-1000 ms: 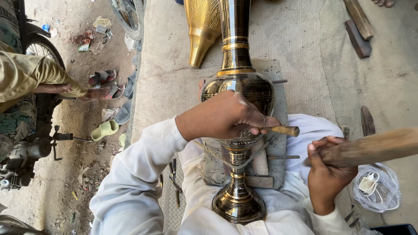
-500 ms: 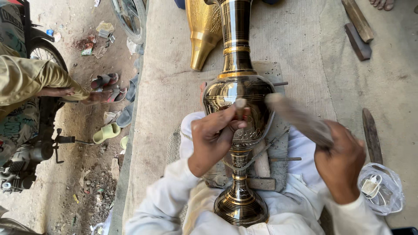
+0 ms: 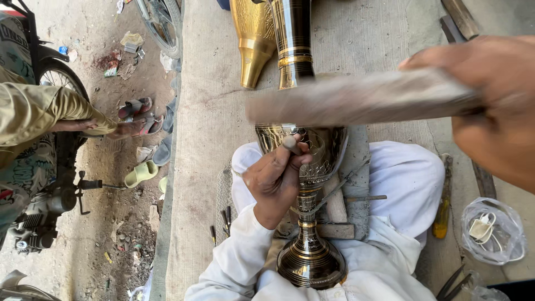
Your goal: The person sits cross-legged on a sack and uses a small hammer and a metal chisel to engrave intricate floral patterns onto a large brass vase. The vase is held steady between the legs while the person repeatedly taps the chisel to create detailed designs on the vase's body.
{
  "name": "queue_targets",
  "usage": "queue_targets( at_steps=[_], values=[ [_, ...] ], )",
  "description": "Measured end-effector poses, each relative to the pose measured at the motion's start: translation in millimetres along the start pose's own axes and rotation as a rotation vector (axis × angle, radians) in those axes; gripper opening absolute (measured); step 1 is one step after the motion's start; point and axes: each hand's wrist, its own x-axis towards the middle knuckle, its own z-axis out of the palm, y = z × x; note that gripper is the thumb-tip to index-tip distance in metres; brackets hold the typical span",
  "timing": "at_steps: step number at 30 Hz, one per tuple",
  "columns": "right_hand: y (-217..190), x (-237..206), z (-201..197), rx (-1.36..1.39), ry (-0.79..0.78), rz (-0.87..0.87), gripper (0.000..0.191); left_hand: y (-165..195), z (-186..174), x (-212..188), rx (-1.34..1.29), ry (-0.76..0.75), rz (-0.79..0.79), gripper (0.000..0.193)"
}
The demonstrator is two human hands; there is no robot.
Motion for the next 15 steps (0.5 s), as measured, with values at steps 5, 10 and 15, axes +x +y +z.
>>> queue_targets(
  at_steps=[5,10,15],
  values=[
    [11,-48,18,-0.224,0.020,0.209,0.046,3,-14,18,-0.054,-0.234,-0.003,0.046],
    [17,-112,62,-0.236,0.158,0.206,0.044,2,-33,51,0.007,-0.648,0.122,0.063],
    [-1,-155,133,0.525,0.700,0.592,0.024,-1,-36,76,-0.005,-0.944,0.107,0.063]
  ],
)
